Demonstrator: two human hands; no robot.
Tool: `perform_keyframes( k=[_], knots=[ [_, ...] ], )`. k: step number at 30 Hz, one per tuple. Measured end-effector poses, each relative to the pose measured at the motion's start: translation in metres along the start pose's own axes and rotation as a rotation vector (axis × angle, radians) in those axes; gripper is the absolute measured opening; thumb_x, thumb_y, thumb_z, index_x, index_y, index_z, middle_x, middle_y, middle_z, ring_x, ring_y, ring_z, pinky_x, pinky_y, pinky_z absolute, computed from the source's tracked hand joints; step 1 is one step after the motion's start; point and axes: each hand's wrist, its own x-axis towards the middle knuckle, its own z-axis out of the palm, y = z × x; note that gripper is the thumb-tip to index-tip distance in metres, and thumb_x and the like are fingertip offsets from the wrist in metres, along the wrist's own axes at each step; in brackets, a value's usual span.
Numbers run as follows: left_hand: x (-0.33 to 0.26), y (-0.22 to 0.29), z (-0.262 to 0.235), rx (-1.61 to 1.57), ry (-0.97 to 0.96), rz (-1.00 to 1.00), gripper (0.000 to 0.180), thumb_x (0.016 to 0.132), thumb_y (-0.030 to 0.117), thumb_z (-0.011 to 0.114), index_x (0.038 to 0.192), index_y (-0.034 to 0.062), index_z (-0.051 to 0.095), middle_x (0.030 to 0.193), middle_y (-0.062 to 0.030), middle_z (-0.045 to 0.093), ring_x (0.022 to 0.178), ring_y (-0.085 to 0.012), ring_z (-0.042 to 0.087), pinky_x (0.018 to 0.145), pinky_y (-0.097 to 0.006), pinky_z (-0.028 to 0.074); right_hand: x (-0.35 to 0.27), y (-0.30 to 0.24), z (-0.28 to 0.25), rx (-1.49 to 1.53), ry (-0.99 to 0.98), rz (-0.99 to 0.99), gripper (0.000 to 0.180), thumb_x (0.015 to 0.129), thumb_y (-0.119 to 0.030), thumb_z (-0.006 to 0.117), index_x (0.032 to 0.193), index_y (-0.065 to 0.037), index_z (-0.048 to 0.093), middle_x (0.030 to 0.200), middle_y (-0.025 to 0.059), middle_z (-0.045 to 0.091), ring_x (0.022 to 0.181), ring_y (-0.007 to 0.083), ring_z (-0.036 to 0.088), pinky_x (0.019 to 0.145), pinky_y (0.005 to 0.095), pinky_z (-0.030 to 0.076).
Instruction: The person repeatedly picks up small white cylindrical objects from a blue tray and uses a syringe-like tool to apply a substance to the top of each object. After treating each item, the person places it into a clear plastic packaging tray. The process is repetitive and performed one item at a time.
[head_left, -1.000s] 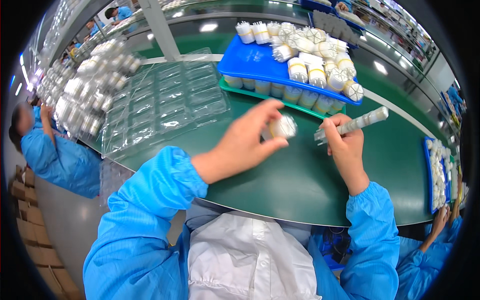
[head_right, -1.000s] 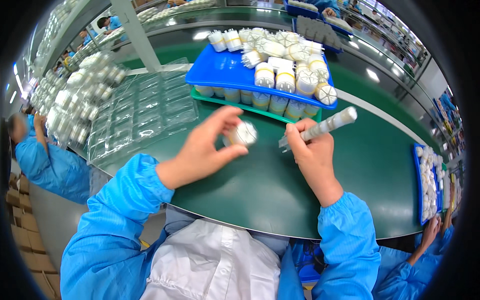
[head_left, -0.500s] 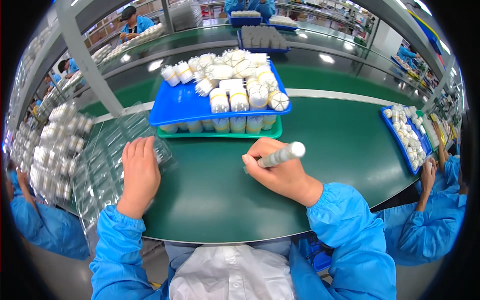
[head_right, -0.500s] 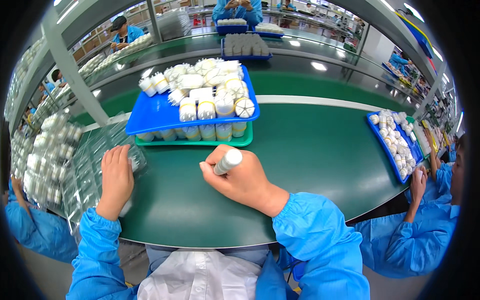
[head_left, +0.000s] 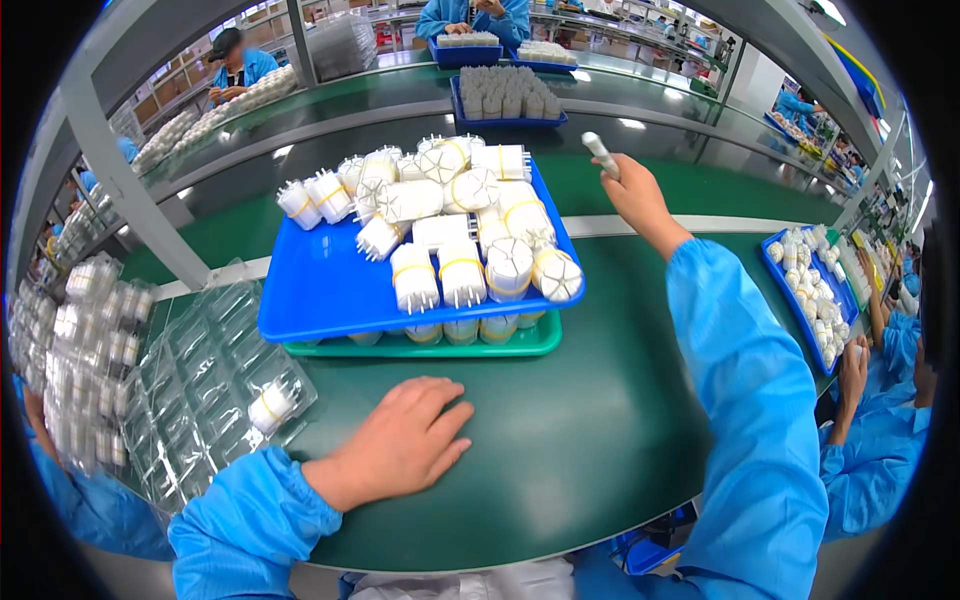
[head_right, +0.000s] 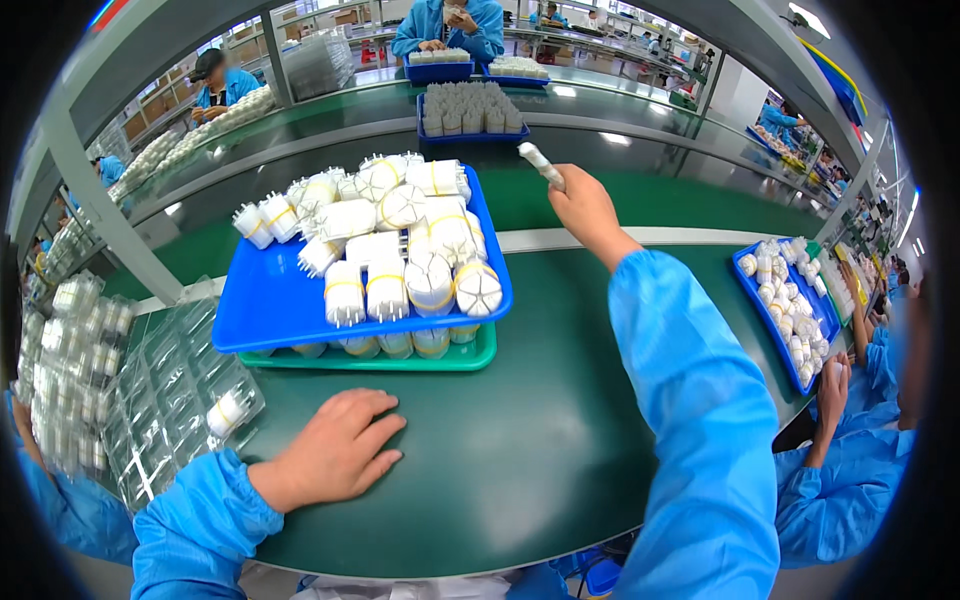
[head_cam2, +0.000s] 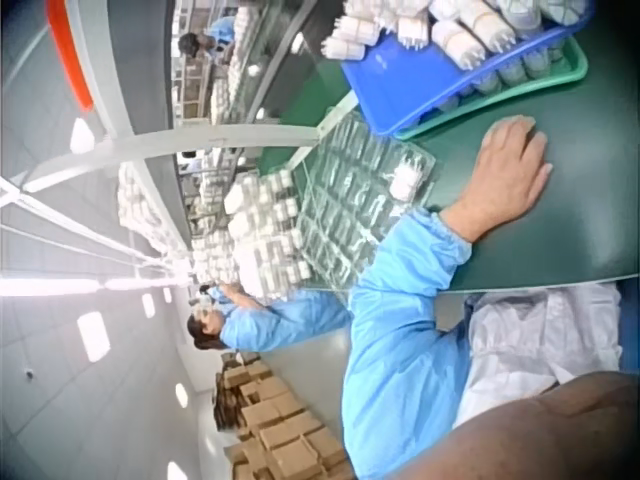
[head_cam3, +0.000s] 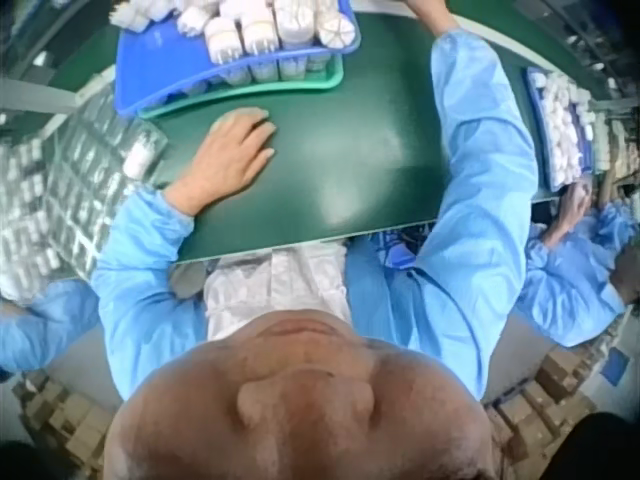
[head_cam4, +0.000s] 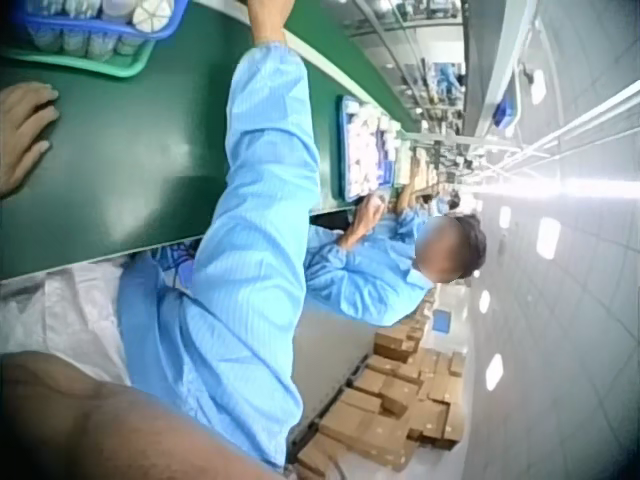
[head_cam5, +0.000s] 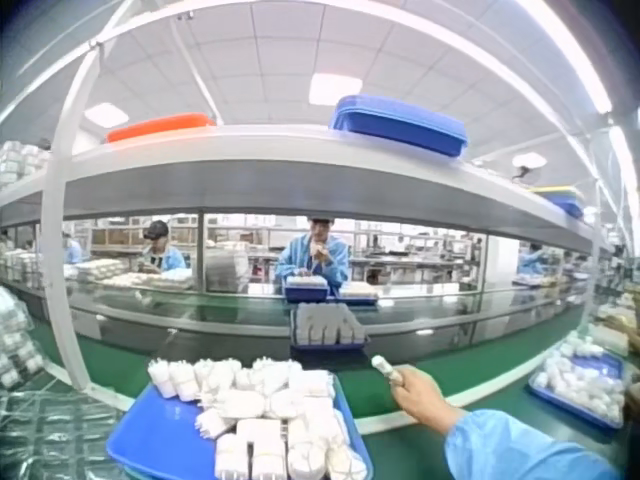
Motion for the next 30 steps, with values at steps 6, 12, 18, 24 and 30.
perform_keyframes(
  k=[6,12,18,24,30],
  knots=[
    [0.003,-0.010,-0.002,-0.065,-0.033,0.028,0.038,0.086,0.025,0.072,0.117,0.0046,0.062,0.126,-0.0187,0.057,0.116,-0.0370,0.056,0.103,-0.050,0.045,0.104,0.042,0.096,-0.164,0.042,0.000,0.030,0.089,-0.017,0.055,0.115,-0.007,0.066,0.116,0.0192,0.066,0.105,0.0412,0.062,0.092,0.0493,0.050],
    [0.005,-0.017,-0.007,-0.107,-0.083,0.013,0.039,0.085,0.026,0.073,0.118,0.0074,0.064,0.127,-0.0141,0.058,0.117,-0.0320,0.057,0.101,-0.045,0.046,0.161,0.050,0.173,-0.246,-0.004,-0.168,0.034,0.090,-0.014,0.052,0.123,-0.012,0.062,0.119,0.0195,0.065,0.106,0.0395,0.064,0.089,0.0496,0.052],
    [0.009,-0.009,-0.009,-0.176,-0.005,-0.031,0.035,0.084,0.018,0.071,0.114,0.0021,0.064,0.124,-0.0188,0.057,0.119,-0.0361,0.054,0.104,-0.050,0.044,0.186,0.063,0.203,-0.403,-0.132,-0.070,0.028,0.095,-0.019,0.051,0.119,-0.012,0.063,0.118,0.0202,0.063,0.106,0.0394,0.064,0.088,0.0514,0.052],
    [0.009,-0.020,-0.009,-0.188,-0.071,0.001,0.034,0.087,0.025,0.071,0.114,0.0062,0.065,0.125,-0.0141,0.059,0.116,-0.0299,0.057,0.101,-0.043,0.047,0.169,0.056,0.176,-0.479,-0.147,-0.248,0.020,0.091,-0.013,0.052,0.103,-0.009,0.068,0.107,0.0190,0.068,0.099,0.0383,0.067,0.082,0.0500,0.054],
    [0.008,-0.019,-0.009,-0.200,-0.087,-0.008,0.033,0.087,0.024,0.071,0.115,0.0072,0.065,0.126,-0.0133,0.058,0.119,-0.0312,0.055,0.103,-0.045,0.045,0.103,0.051,0.080,-0.583,-0.210,-0.272,0.019,0.085,-0.007,0.056,0.099,-0.008,0.068,0.099,0.0153,0.068,0.093,0.0367,0.068,0.077,0.0475,0.055]
  ],
)
